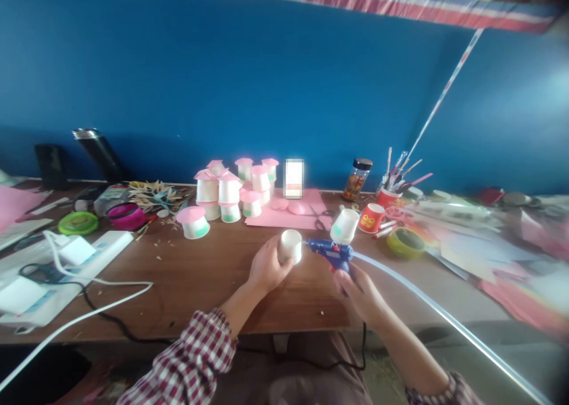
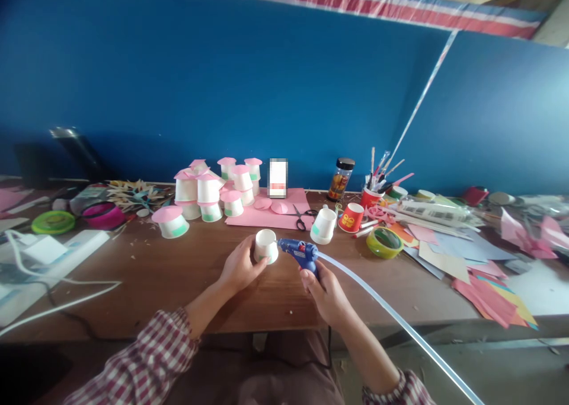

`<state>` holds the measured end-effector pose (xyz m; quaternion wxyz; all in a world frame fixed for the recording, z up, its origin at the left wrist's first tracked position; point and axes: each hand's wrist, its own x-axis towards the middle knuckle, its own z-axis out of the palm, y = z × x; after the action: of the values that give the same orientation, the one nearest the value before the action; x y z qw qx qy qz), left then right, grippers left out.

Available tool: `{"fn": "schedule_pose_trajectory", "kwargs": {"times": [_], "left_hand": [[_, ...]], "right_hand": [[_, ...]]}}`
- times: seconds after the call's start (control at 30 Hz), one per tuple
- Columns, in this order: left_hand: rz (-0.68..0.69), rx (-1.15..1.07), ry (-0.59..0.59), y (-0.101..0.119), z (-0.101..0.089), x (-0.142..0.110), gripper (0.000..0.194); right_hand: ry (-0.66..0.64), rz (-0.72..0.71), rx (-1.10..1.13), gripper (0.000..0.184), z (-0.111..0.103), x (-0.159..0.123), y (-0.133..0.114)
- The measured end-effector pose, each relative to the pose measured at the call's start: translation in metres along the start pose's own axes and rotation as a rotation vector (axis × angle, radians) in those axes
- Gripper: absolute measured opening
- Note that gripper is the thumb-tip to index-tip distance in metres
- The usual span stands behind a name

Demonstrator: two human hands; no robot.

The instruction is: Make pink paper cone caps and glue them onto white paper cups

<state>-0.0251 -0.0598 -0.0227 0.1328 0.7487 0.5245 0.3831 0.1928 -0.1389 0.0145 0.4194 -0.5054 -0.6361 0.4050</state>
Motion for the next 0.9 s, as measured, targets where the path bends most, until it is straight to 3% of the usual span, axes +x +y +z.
{"fn": "schedule_pose_trajectory", "kwargs": {"times": [0.9], "left_hand": [[-0.004,0.019,0.003,-0.001,0.001,-0.0006,0.043]], "right_hand": [[-0.028,0.011,-0.066,0.035,-0.0061,-0.0011,0.0027]]}}
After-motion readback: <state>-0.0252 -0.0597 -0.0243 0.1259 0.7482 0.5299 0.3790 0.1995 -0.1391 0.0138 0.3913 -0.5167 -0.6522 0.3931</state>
